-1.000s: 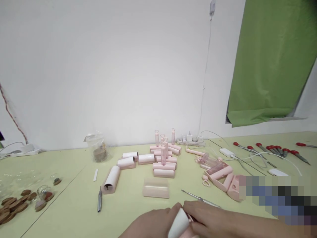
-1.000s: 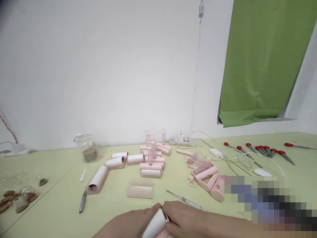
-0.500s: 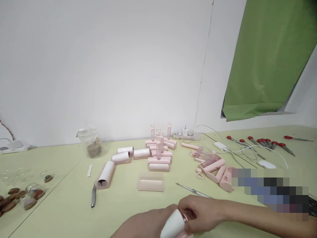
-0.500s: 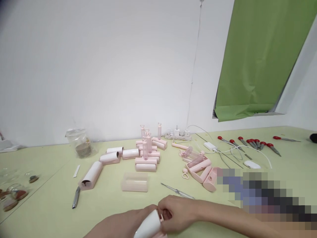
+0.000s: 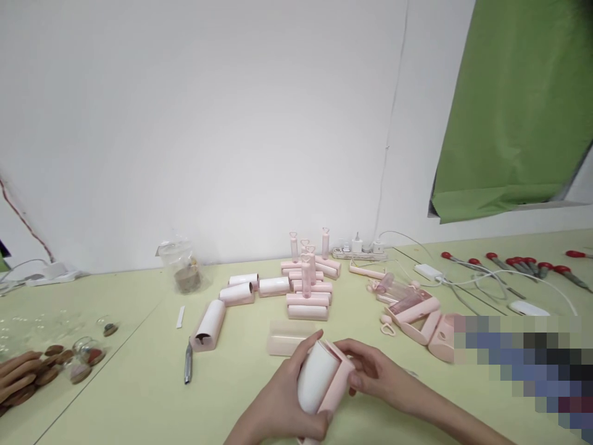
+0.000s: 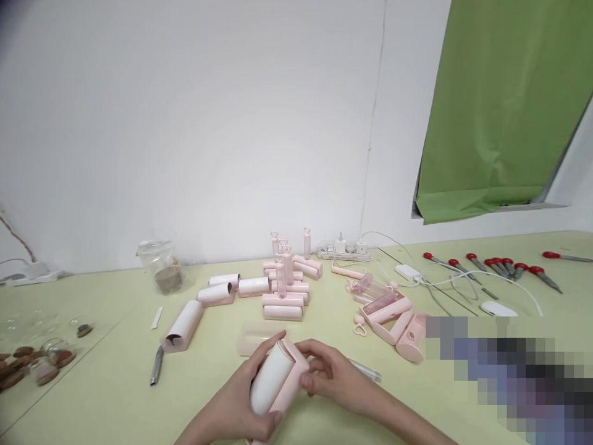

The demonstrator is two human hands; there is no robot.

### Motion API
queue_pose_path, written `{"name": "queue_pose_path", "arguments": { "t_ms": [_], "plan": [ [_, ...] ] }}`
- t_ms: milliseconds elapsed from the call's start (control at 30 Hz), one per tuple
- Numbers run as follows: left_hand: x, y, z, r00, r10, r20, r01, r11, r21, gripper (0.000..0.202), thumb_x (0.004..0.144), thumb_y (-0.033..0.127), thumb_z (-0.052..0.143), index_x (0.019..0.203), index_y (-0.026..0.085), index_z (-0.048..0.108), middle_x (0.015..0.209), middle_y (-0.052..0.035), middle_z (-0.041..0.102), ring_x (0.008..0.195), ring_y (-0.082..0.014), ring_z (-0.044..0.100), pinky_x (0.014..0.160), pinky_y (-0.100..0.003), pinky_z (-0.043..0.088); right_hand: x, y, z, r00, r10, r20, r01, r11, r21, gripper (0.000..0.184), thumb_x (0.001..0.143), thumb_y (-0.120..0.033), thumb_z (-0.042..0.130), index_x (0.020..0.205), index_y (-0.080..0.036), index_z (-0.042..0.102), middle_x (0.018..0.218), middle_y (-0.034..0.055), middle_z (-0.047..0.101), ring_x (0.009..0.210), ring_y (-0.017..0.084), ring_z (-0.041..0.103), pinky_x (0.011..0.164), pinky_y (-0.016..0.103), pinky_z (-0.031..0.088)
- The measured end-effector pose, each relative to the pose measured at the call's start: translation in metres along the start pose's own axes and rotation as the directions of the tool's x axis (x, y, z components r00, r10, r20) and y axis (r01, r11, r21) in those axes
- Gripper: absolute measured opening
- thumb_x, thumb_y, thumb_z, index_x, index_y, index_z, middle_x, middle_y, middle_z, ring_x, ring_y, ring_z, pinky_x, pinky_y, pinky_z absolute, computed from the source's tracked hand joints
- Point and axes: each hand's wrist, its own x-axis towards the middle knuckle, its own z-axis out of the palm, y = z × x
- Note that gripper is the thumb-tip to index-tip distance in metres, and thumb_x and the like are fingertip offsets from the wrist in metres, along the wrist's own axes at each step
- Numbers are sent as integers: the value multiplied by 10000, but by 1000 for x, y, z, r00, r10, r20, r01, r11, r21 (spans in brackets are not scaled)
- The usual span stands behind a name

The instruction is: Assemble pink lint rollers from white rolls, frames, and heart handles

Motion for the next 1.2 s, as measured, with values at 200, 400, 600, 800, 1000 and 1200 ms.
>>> {"name": "queue_pose_path", "arguments": {
  "t_ms": [200, 400, 600, 800, 1000, 1200],
  "plan": [
    [3, 14, 9, 983, 128, -132, -139, 988, -73, 781, 605, 112, 556, 1306, 227, 231, 1141, -40, 529, 940, -200, 524, 812, -296, 430, 12, 1, 21, 993, -75, -94, 84, 991, 103, 329, 801, -460, 474, 929, -186, 603, 833, 51, 605, 772, 196, 570, 651, 304, 484],
    [12, -4, -16, 975, 129, -184, -107, 986, 126, 967, 579, 230, 672, 1350, 243, 87, 1283, -70, 380, 1173, -250, 346, 988, -381, 280, 14, 5, 14, 931, -98, -351, 109, 994, 13, 314, 789, -464, 486, 956, -211, 568, 953, 56, 614, 918, 223, 550, 793, 318, 444],
    [19, -45, -46, 963, -63, -262, 92, 991, 98, 733, 644, 231, 615, 1274, 208, 242, 1157, -84, 432, 1071, -214, 422, 932, -352, 328, 20, -21, -12, 891, -150, -429, 43, 968, -247, 364, 809, -472, 434, 1076, -241, 523, 1091, 56, 578, 972, 225, 525, 779, 293, 444],
    [9, -54, -18, 987, -17, -163, 21, 1000, 21, 539, 589, 254, 686, 1062, 194, 434, 1017, -33, 508, 979, -207, 466, 880, -318, 352, 46, -42, 2, 962, -266, -52, 185, 783, -594, 324, 841, -399, 426, 1080, -242, 581, 988, 48, 630, 895, 204, 555, 753, 295, 426],
    [9, -49, -19, 992, 19, -125, -23, 999, -29, 475, 620, 236, 664, 1034, 196, 436, 994, -19, 515, 943, -198, 478, 841, -305, 368, 53, -20, 27, 986, -129, 105, 162, 612, -774, 281, 848, -347, 426, 1059, -263, 592, 879, 47, 578, 796, 181, 553, 690, 285, 426],
    [6, -51, -19, 987, 51, -152, -50, 999, 7, 524, 647, 230, 641, 1108, 212, 391, 1049, -37, 484, 987, -199, 459, 874, -308, 362, 40, -9, 20, 965, -256, -66, 104, 599, -794, 337, 776, -389, 531, 1096, -285, 523, 1098, 57, 458, 1035, 208, 438, 860, 335, 386]
  ]
}}
